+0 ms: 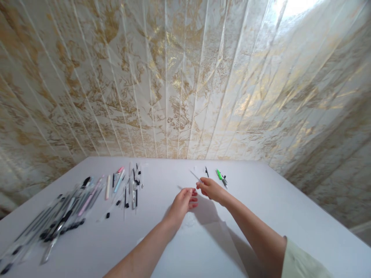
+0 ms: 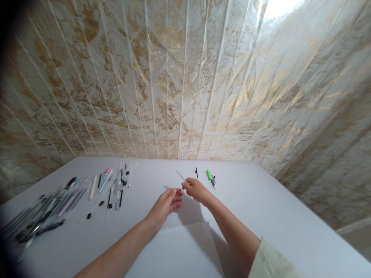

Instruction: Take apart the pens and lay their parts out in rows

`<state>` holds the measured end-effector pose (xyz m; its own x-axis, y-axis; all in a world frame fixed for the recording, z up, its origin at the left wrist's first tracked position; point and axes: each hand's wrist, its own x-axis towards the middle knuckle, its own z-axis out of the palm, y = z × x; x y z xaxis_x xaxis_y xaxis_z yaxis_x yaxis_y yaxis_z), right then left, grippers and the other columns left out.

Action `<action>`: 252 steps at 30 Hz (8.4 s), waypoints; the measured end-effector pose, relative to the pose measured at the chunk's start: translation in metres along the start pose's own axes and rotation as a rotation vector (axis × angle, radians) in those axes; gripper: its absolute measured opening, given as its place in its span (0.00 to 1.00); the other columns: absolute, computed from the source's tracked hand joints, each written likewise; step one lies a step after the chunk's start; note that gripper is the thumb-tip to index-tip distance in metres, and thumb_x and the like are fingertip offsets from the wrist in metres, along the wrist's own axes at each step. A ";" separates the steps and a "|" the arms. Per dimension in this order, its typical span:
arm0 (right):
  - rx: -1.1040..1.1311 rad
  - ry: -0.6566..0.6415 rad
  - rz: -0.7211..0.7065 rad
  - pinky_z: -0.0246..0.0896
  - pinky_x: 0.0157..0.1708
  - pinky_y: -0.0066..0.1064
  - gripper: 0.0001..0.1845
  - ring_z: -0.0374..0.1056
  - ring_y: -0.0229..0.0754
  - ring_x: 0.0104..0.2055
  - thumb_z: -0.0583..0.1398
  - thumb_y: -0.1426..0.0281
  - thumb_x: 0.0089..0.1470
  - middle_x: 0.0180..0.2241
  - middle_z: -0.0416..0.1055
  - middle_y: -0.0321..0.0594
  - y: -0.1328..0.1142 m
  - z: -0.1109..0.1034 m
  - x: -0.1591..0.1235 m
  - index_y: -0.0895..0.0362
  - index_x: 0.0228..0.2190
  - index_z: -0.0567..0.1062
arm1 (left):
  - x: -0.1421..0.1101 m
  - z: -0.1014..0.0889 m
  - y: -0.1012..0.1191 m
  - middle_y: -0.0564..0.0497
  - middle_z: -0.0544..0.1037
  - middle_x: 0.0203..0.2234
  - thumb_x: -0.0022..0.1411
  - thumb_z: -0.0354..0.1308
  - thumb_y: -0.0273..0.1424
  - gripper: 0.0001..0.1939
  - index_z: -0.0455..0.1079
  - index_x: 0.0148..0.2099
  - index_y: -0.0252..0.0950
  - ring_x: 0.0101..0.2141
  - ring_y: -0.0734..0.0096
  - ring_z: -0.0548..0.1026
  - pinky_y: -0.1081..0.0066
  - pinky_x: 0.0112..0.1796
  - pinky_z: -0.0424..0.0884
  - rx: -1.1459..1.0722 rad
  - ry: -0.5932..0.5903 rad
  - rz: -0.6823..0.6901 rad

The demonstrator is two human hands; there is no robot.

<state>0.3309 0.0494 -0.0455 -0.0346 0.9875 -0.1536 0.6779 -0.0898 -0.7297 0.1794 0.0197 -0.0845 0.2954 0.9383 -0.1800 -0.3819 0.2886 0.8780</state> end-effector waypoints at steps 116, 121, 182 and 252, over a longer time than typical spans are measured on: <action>0.662 0.134 -0.196 0.57 0.27 0.28 0.17 0.61 0.36 0.24 0.62 0.55 0.47 0.24 0.69 0.34 0.022 0.023 -0.042 0.55 0.26 0.66 | -0.002 -0.003 0.009 0.46 0.78 0.29 0.47 0.66 0.45 0.22 0.74 0.35 0.31 0.31 0.70 0.75 0.69 0.38 0.71 0.000 0.232 0.155; 0.635 0.119 -0.145 0.55 0.25 0.28 0.20 0.60 0.34 0.21 0.56 0.52 0.52 0.22 0.68 0.34 0.024 0.024 -0.041 0.56 0.24 0.66 | 0.000 -0.005 0.007 0.46 0.78 0.29 0.47 0.66 0.45 0.21 0.74 0.35 0.31 0.31 0.71 0.75 0.70 0.37 0.71 -0.001 0.224 0.155; 0.473 0.124 -0.205 0.52 0.24 0.27 0.12 0.58 0.35 0.22 0.55 0.62 0.55 0.20 0.62 0.30 0.030 0.025 -0.038 0.56 0.26 0.65 | 0.002 -0.007 0.004 0.47 0.77 0.29 0.47 0.65 0.46 0.22 0.74 0.36 0.31 0.31 0.72 0.74 0.70 0.37 0.70 0.004 0.233 0.154; 0.718 0.029 0.054 0.37 0.16 0.24 0.04 0.45 0.30 0.16 0.53 0.69 0.47 0.15 0.55 0.26 0.001 0.034 -0.061 0.55 0.23 0.65 | -0.004 -0.001 0.019 0.56 0.69 0.25 0.50 0.63 0.38 0.16 0.70 0.38 0.32 0.14 0.91 0.53 0.81 0.15 0.43 -0.196 0.100 0.034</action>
<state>0.3087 -0.0156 -0.0594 0.0117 0.9815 -0.1910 0.0281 -0.1912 -0.9811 0.1701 0.0218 -0.0678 0.1954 0.9594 -0.2033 -0.5558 0.2791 0.7830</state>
